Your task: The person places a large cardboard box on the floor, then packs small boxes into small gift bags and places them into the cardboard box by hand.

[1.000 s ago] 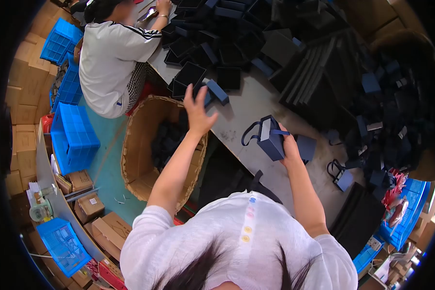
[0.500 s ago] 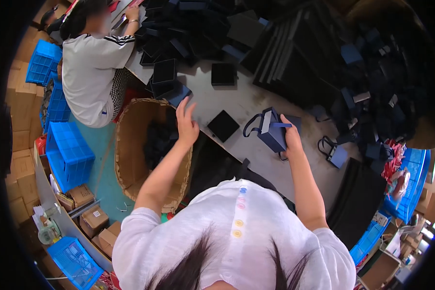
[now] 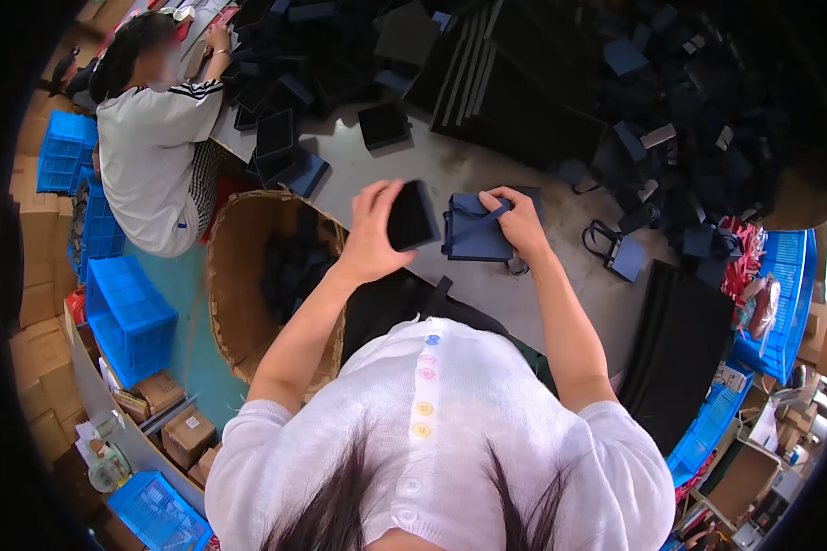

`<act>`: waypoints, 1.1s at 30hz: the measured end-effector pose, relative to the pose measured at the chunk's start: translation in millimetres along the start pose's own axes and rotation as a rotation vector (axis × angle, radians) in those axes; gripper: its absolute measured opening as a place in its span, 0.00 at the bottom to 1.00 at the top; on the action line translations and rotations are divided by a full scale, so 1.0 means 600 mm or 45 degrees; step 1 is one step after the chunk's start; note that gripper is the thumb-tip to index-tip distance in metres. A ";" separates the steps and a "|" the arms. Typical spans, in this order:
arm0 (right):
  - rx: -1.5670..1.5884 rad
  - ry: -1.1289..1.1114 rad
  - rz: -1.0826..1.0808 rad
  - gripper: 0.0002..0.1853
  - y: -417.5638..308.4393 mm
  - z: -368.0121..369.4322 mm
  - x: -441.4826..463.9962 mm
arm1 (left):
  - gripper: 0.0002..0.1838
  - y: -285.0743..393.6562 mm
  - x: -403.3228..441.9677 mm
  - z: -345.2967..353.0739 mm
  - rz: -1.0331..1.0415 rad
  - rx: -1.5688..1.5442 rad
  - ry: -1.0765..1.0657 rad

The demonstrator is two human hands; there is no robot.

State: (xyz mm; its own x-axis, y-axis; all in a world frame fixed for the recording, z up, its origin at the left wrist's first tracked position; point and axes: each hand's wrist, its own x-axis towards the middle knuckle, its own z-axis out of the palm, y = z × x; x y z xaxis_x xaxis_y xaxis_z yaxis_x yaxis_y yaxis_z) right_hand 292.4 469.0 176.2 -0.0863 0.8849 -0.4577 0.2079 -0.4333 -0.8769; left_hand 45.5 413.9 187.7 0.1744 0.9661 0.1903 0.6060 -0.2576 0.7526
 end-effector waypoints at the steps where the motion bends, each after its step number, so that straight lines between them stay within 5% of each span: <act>1: -0.057 -0.062 -0.023 0.14 -0.001 0.006 -0.001 | 0.50 0.013 0.003 0.004 0.017 -0.008 -0.094; 11: 0.063 -0.032 0.018 0.12 0.052 0.038 -0.021 | 0.51 0.023 -0.039 0.029 -0.056 0.140 -0.510; 15: 0.029 -0.162 -0.125 0.11 0.056 0.068 -0.031 | 0.53 0.023 -0.044 0.043 -0.111 -0.392 -0.301; 17: 0.002 -0.071 -0.271 0.12 0.062 0.114 -0.048 | 0.48 0.015 -0.046 0.077 -0.138 -0.471 -0.007; 18: -0.071 -0.093 -0.443 0.16 0.069 0.130 -0.052 | 0.38 0.012 -0.051 0.089 -0.250 -0.472 0.177; 22: -0.467 -1.280 -0.143 0.45 -0.006 0.059 -0.059 | 0.25 -0.028 -0.096 -0.007 -0.273 -0.253 -0.022; 24: -1.288 -0.874 -0.536 0.52 0.021 0.003 -0.025 | 0.24 -0.101 -0.136 -0.082 -0.292 0.187 -0.106; 25: -1.652 -0.426 -0.634 0.58 0.053 -0.021 0.011 | 0.26 -0.125 -0.159 -0.116 -0.415 0.391 -0.179; 27: -2.059 -0.169 -0.518 0.56 0.069 -0.059 0.033 | 0.29 -0.116 -0.196 -0.141 -0.911 0.963 -0.087; 30: -2.022 -0.278 -0.504 0.54 0.113 -0.069 0.090 | 0.28 -0.087 -0.180 -0.128 -0.577 0.796 -0.054; 32: -1.129 -0.110 -0.448 0.48 0.112 -0.050 0.079 | 0.32 -0.094 -0.170 -0.052 -0.329 0.247 -0.123; 33: -1.140 -0.147 -0.471 0.48 0.087 -0.029 0.064 | 0.41 -0.065 -0.149 -0.025 -0.258 0.035 -0.160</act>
State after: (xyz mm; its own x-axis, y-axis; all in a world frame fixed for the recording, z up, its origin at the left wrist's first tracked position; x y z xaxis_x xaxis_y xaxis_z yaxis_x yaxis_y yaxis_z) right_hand 316.8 483.7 115.5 -0.3799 0.8962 -0.2289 0.8078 0.2008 -0.5542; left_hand -5.2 338.1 150.6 0.1414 0.9890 -0.0440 0.6591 -0.0609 0.7496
